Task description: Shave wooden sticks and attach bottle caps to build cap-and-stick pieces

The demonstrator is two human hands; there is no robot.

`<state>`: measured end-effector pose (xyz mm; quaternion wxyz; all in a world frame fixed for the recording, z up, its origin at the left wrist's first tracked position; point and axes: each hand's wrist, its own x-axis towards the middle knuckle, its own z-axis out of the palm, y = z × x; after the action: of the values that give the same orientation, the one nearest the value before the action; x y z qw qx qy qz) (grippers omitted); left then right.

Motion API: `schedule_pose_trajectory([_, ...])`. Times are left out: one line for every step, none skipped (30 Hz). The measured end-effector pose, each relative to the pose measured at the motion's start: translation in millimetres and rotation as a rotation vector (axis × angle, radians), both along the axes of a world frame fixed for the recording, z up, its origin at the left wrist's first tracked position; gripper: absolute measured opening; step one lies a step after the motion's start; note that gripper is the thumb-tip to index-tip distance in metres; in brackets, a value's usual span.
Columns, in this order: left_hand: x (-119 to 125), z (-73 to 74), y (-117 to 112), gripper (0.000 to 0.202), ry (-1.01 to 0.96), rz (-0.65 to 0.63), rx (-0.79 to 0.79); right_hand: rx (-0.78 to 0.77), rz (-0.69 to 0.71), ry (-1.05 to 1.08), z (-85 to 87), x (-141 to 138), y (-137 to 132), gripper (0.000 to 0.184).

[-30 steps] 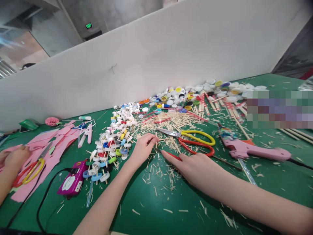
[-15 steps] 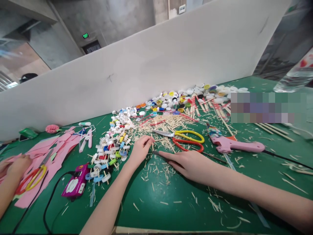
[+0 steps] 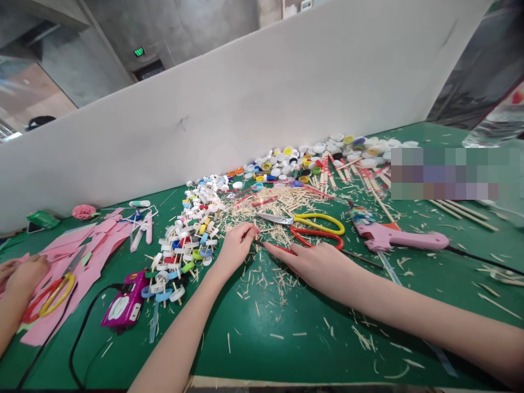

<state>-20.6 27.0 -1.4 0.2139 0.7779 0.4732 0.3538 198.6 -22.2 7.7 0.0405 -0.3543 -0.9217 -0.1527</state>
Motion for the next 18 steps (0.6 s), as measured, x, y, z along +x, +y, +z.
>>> schedule_pose_trajectory([-0.3, -0.5, 0.2, 0.029, -0.002, -0.002, 0.002, -0.008, 0.014, 0.004, -0.6, -0.5, 1.4, 0.071])
schedule_pose_trajectory([-0.6, -1.0, 0.4, 0.029, -0.005, -0.004, 0.004, -0.017, 0.026, 0.009, -1.0, -1.2, 2.9, 0.068])
schedule_pose_trajectory([-0.8, -1.3, 0.5, 0.029, -0.008, -0.005, 0.005, -0.026, 0.036, 0.012, -1.2, -1.9, 4.3, 0.066])
schedule_pose_trajectory([-0.9, -1.4, 0.5, 0.028, -0.01, -0.007, 0.004, -0.032, 0.04, 0.014, -1.1, -2.7, 5.6, 0.063])
schedule_pose_trajectory([-0.9, -1.4, 0.5, 0.028, -0.012, -0.01, 0.003, -0.035, 0.039, 0.012, -0.8, -3.5, 6.9, 0.061])
schedule_pose_trajectory([-0.8, -1.1, 0.5, 0.028, -0.013, -0.013, 0.002, -0.038, 0.037, 0.008, -0.4, -4.1, 8.0, 0.061])
schedule_pose_trajectory([-0.6, -0.8, 0.4, 0.028, -0.013, -0.015, 0.001, -0.041, 0.034, 0.003, 0.1, -4.5, 9.0, 0.06])
schedule_pose_trajectory([-0.2, -0.3, 0.2, 0.027, -0.012, -0.018, -0.001, -0.047, 0.034, -0.002, 0.6, -4.6, 9.7, 0.06])
schedule_pose_trajectory([0.2, 0.2, 0.0, 0.027, -0.009, -0.02, -0.002, -0.055, 0.033, -0.006, 1.0, -4.4, 10.2, 0.06])
schedule_pose_trajectory([0.7, 0.6, -0.3, 0.028, -0.006, -0.022, -0.005, -0.064, 0.033, -0.008, 1.2, -3.9, 10.4, 0.058])
schedule_pose_trajectory([1.2, 0.9, -0.6, 0.028, -0.002, -0.025, -0.008, -0.072, 0.035, -0.007, 1.2, -3.2, 10.3, 0.056])
schedule_pose_trajectory([1.7, 1.0, -0.8, 0.027, 0.003, -0.031, -0.011, -0.077, 0.033, -0.007, 1.1, -2.3, 9.9, 0.055])
schedule_pose_trajectory([2.0, 1.0, -1.0, 0.027, 0.006, -0.037, -0.014, -0.08, 0.028, -0.006, 0.8, -1.4, 9.1, 0.053])
schedule_pose_trajectory([2.2, 0.7, -1.1, 0.027, 0.009, -0.043, -0.015, -0.082, 0.021, -0.004, 0.4, -0.4, 8.2, 0.051])
schedule_pose_trajectory([2.1, 0.4, -1.1, 0.026, 0.011, -0.047, -0.014, -0.087, 0.017, 0.0, -0.1, 0.5, 7.2, 0.05])
schedule_pose_trajectory([1.9, 0.1, -1.0, 0.026, 0.011, -0.047, -0.011, -0.092, 0.016, 0.003, -0.6, 1.3, 6.2, 0.05])
schedule_pose_trajectory([1.5, -0.2, -0.8, 0.026, 0.01, -0.044, -0.01, -0.097, 0.017, 0.006, -1.1, 1.9, 5.2, 0.05])
schedule_pose_trajectory([1.0, -0.3, -0.6, 0.026, 0.008, -0.04, -0.009, -0.098, 0.022, 0.007, -1.5, 2.4, 4.4, 0.052])
